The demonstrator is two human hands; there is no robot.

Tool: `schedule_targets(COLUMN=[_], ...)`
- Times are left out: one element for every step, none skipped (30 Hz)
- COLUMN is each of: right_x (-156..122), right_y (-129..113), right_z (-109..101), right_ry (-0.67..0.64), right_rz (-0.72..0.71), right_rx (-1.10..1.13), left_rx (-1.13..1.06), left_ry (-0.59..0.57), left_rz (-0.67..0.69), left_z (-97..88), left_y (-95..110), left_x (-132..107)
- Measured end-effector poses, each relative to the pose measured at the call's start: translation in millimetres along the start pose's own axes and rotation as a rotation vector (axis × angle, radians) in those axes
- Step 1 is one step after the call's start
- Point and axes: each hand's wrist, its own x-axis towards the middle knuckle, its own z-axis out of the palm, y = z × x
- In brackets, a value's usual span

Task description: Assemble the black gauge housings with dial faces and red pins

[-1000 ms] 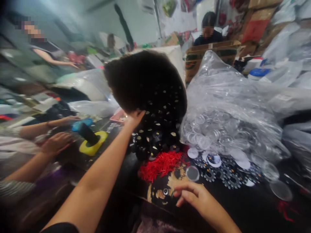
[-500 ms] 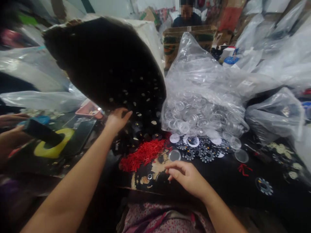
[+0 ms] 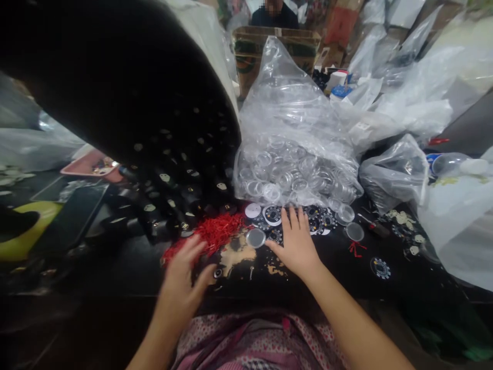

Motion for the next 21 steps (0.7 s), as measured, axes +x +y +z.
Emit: schedule_targets(right_x=[1, 2, 2, 1, 0, -2, -5, -8, -12, -15, -18, -20, -21, -20, -20, -19, -19, -20, -24, -30, -39], right_y=[-6, -10, -13, -13, -12, -9, -5, 0, 5, 9, 13, 15, 15, 14, 11, 6, 1, -4, -9, -14, -18], right_z=[1, 0, -2, -6, -11, -16, -21, -26, -29, -30, -29, -26, -23, -19, -16, -14, -14, -17, -21, -27, -35], right_ry=[-0.015, -0.026, -0.034, -0.037, -0.033, -0.016, 0.016, 0.059, 0.104, 0.136, 0.145, 0.137, 0.129, 0.137, 0.168, 0.222, 0.288, 0.331, 0.347, 0.328, 0.262], right_rz=[-0.037, -0.068, -0.093, -0.113, -0.131, -0.146, -0.155, -0.151, -0.131, -0.103, -0.080, -0.069, -0.072, -0.088, -0.111, -0.130, -0.142, -0.151, -0.158, -0.159, -0.146], right_rx=[0.007, 0.019, 0.037, 0.064, 0.096, 0.129, 0.156, 0.172, 0.178, 0.179, 0.179, 0.183, 0.191, 0.202, 0.216, 0.234, 0.261, 0.299, 0.350, 0.405, 0.465], left_rx=[-0.045, -0.069, -0.077, -0.075, -0.070, -0.067, -0.067, -0.073, -0.082, -0.093, -0.104, -0.112, -0.116, -0.116, -0.114, -0.109, -0.100, -0.102, -0.113, -0.128, -0.140], left_ry=[-0.106, -0.178, -0.220, -0.250, -0.256, -0.256, -0.251, -0.244, -0.240, -0.235, -0.231, -0.227, -0.222, -0.215, -0.209, -0.205, -0.205, -0.200, -0.183, -0.149, -0.099], left_rz=[0.063, 0.123, 0.172, 0.212, 0.236, 0.248, 0.251, 0.249, 0.245, 0.241, 0.239, 0.238, 0.238, 0.239, 0.245, 0.257, 0.277, 0.286, 0.274, 0.240, 0.185], left_z=[10.2, 20.8, 31.3, 41.3, 50.3, 58.1, 64.4, 69.3, 72.8, 75.0, 76.1, 76.0, 74.9, 72.6, 69.2, 64.8, 59.3, 52.5, 44.2, 34.5, 23.5], left_y=[16, 31, 44, 55, 63, 68, 71, 71, 70, 69, 68, 68, 69, 71, 73, 74, 74, 72, 68, 62, 53], left_x=[-5, -6, -5, -3, 1, 4, 8, 10, 12, 13, 13, 12, 11, 10, 8, 7, 5, 4, 3, 3, 2])
